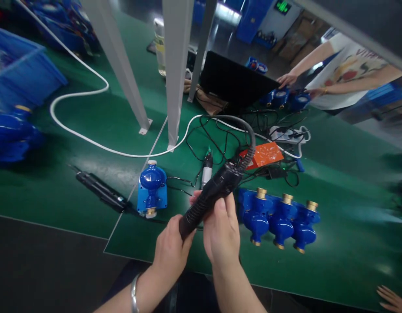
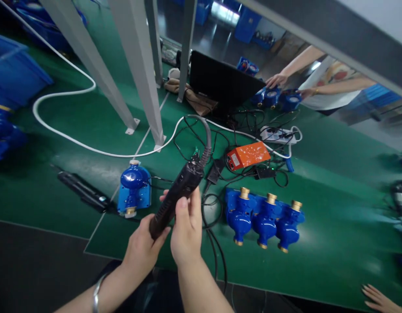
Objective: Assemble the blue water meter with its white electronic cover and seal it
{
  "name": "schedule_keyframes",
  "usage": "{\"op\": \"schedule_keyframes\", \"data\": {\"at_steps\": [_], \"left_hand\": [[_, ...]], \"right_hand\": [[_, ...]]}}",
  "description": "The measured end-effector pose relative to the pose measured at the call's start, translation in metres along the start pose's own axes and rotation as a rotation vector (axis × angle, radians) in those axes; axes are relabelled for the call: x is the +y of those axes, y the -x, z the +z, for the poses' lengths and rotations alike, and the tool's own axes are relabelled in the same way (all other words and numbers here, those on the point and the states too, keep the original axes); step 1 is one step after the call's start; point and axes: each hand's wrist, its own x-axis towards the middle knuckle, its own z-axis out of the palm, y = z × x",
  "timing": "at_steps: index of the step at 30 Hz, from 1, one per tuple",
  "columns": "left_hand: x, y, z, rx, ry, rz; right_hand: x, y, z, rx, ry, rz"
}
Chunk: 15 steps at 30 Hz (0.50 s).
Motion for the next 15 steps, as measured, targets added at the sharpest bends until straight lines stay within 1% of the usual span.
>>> {"op": "schedule_keyframes", "data": {"at_steps": [2, 5, 7, 10, 12, 15], "left_hand": [[-0.008, 0.004, 0.002, 0.054, -0.054, 0.069], [-0.016, 0.009, 0.005, 0.136, -0.123, 0.198], [-0.02, 0.01, 0.006, 0.215, -0.172, 0.279], [-0.023, 0.008, 0.006, 0.32, -0.23, 0.355], [-0.024, 0.005, 0.005, 0.337, -0.234, 0.371], [-0.025, 0.001, -0.001, 0.337, -0.191, 0.406]], "right_hand": [[0.008, -0.005, 0.011, -0.018, -0.063, 0.03], [0.015, -0.01, 0.024, 0.003, -0.108, 0.058], [0.018, -0.012, 0.028, 0.025, -0.11, 0.088], [0.021, -0.016, 0.03, 0.008, -0.092, 0.103], [0.022, -0.018, 0.028, -0.054, -0.089, 0.094], [0.019, -0.021, 0.023, -0.259, -0.044, 0.146]]}}
